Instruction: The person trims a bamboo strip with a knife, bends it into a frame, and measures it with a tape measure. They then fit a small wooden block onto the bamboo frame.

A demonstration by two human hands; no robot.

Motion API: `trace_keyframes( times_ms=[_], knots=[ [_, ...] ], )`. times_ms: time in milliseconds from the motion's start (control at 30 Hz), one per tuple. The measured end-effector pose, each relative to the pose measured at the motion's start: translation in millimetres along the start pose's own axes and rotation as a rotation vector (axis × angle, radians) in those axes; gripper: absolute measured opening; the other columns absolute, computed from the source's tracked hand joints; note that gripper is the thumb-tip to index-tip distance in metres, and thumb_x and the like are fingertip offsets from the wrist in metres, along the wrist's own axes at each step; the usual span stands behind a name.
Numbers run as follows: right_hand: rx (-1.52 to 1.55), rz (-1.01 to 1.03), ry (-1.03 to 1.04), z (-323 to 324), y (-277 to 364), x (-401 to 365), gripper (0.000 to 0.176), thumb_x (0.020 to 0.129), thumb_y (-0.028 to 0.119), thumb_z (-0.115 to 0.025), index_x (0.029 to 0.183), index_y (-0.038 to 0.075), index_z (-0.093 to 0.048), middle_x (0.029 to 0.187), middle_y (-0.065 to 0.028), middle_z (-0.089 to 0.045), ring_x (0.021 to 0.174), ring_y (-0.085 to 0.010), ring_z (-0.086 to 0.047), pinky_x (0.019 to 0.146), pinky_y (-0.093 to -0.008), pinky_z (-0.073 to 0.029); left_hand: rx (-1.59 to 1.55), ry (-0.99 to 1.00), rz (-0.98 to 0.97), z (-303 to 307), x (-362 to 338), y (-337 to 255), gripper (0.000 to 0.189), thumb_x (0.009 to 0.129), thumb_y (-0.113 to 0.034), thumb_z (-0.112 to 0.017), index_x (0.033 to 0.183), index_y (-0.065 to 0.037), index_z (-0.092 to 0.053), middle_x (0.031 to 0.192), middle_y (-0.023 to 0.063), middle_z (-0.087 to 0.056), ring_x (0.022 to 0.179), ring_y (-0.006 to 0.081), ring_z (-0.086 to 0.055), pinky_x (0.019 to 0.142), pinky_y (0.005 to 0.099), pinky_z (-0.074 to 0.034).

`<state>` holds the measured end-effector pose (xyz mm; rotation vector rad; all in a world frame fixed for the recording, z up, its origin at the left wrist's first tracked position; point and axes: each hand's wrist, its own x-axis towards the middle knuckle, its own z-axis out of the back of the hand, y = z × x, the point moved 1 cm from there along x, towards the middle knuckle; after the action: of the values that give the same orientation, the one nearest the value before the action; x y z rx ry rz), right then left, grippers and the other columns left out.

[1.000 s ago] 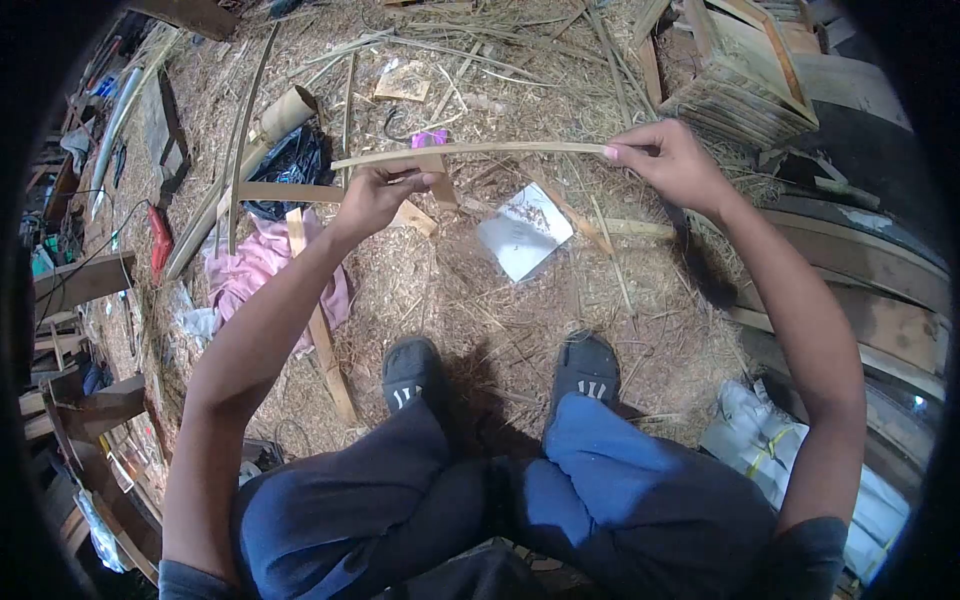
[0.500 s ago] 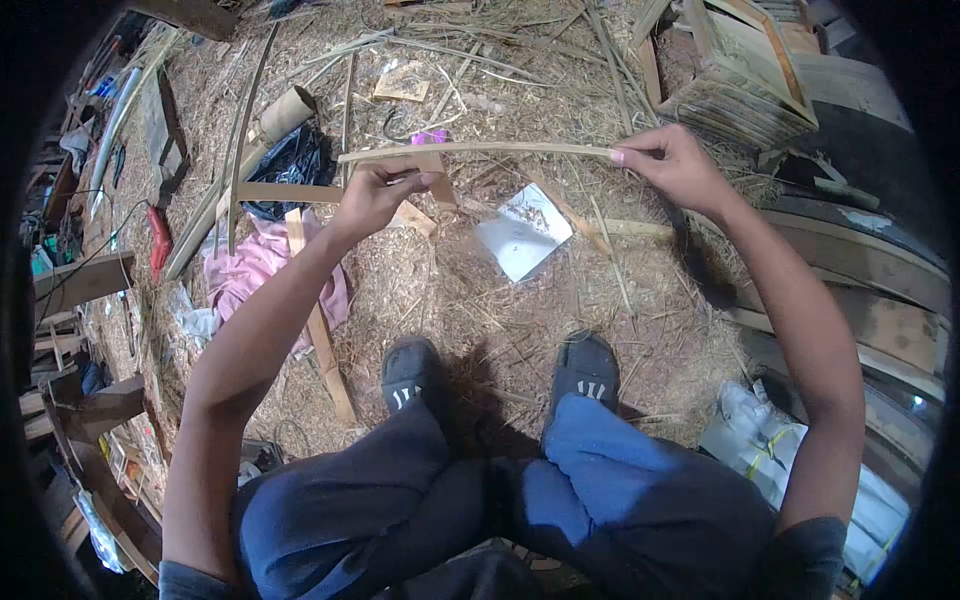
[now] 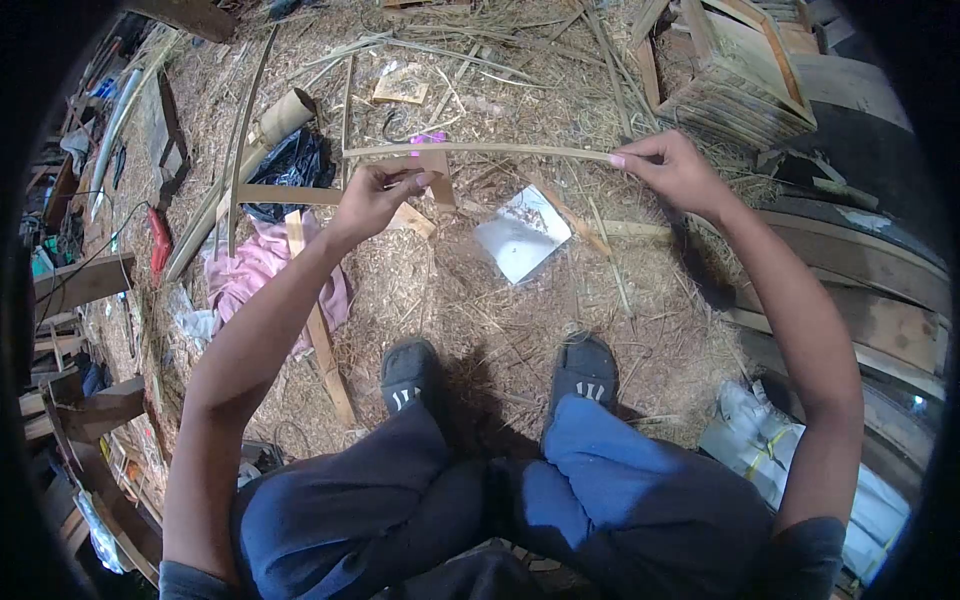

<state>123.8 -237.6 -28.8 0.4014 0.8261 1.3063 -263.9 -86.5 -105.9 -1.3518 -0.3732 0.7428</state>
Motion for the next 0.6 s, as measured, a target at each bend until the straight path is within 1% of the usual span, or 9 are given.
trace_keyframes(
  times_ms=[133,200,267,333,400,433,500,533,600],
  knots=[
    [0.015,0.065,-0.04,-1,-2,-2,0.035,0.095,0.029,-0.075,0.111,-0.002,-0.076,0.082,-0.0027,-0.073,0.076,-0.0073,-0.059,0.071,-0.0282,-0.049,-0.043,0.045,-0.003,7,-1,-1,0.029,0.1,-0.008,-0.062,0.127,0.003,-0.068,0.117,0.0107,-0.074,0.108,0.0169,-0.069,0.095,0.0324,-0.054],
    [0.011,0.046,-0.044,1,0,-4,0.036,0.095,0.029,-0.074,0.112,-0.003,-0.075,0.09,-0.0075,-0.077,0.085,-0.0094,-0.064,0.08,-0.0298,-0.052,-0.129,0.063,-0.026,16,-1,-1,0.032,0.1,-0.002,-0.058,0.13,0.003,-0.065,0.121,0.0122,-0.073,0.112,0.0194,-0.068,0.099,0.0338,-0.054],
    [0.012,0.032,-0.037,4,3,-5,0.035,0.096,0.027,-0.073,0.111,-0.004,-0.075,0.092,-0.008,-0.077,0.087,-0.0094,-0.064,0.081,-0.029,-0.051,-0.207,0.06,0.02,29,1,-1,0.04,0.097,0.006,-0.049,0.135,0.004,-0.061,0.127,0.0142,-0.07,0.118,0.0229,-0.067,0.104,0.0361,-0.052],
    [0.015,0.018,-0.03,4,1,-5,0.033,0.097,0.025,-0.072,0.11,-0.005,-0.075,0.094,-0.0084,-0.077,0.089,-0.0094,-0.064,0.082,-0.0282,-0.051,-0.214,0.065,0.008,34,3,1,0.036,0.098,0.001,-0.055,0.133,0.003,-0.063,0.124,0.0134,-0.071,0.116,0.022,-0.068,0.101,0.0353,-0.053],
    [0.035,0.012,-0.023,2,-5,-3,0.033,0.097,0.025,-0.072,0.111,-0.004,-0.075,0.094,-0.008,-0.077,0.088,-0.0092,-0.064,0.082,-0.028,-0.051,0.095,0.061,0.016,31,2,-1,0.036,0.099,-0.01,-0.064,0.134,0.0,-0.064,0.12,0.0127,-0.074,0.111,0.0211,-0.069,0.098,0.0353,-0.054],
    [0.036,0.011,-0.024,2,-8,-1,0.033,0.097,0.025,-0.072,0.111,-0.004,-0.075,0.094,-0.008,-0.077,0.088,-0.0092,-0.064,0.082,-0.028,-0.051,0.096,0.062,0.016,24,0,-3,0.036,0.099,-0.01,-0.064,0.134,0.0,-0.064,0.12,0.0127,-0.074,0.111,0.0211,-0.069,0.098,0.0353,-0.054],
    [-0.009,0.035,-0.003,-1,-13,1,0.035,0.097,0.028,-0.072,0.112,-0.003,-0.075,0.076,0.0008,-0.067,0.073,-0.0056,-0.053,0.066,-0.0281,-0.046,0.177,0.038,0.007,4,-5,-8,0.036,0.098,-0.022,-0.071,0.129,-0.003,-0.069,0.114,0.0113,-0.076,0.104,0.0192,-0.071,0.093,0.0356,-0.056],
    [-0.009,0.034,-0.004,-5,-17,2,0.035,0.097,0.028,-0.072,0.112,-0.003,-0.075,0.076,0.0008,-0.067,0.073,-0.0056,-0.053,0.066,-0.0281,-0.046,0.176,0.039,0.006,-4,-4,-7,0.036,0.098,-0.022,-0.071,0.129,-0.003,-0.069,0.114,0.0113,-0.076,0.104,0.0192,-0.071,0.093,0.0356,-0.056],
    [0.05,0.073,-0.025,-13,-21,4,0.033,0.098,0.029,-0.071,0.103,-0.003,-0.077,0.068,0.0052,-0.054,0.066,-0.0042,-0.043,0.059,-0.0266,-0.038,0.248,0.055,0.052,-18,-3,-4,0.035,0.097,-0.027,-0.072,0.122,-0.002,-0.072,0.109,0.0121,-0.077,0.102,0.0179,-0.071,0.091,0.0355,-0.056]
  ],
)
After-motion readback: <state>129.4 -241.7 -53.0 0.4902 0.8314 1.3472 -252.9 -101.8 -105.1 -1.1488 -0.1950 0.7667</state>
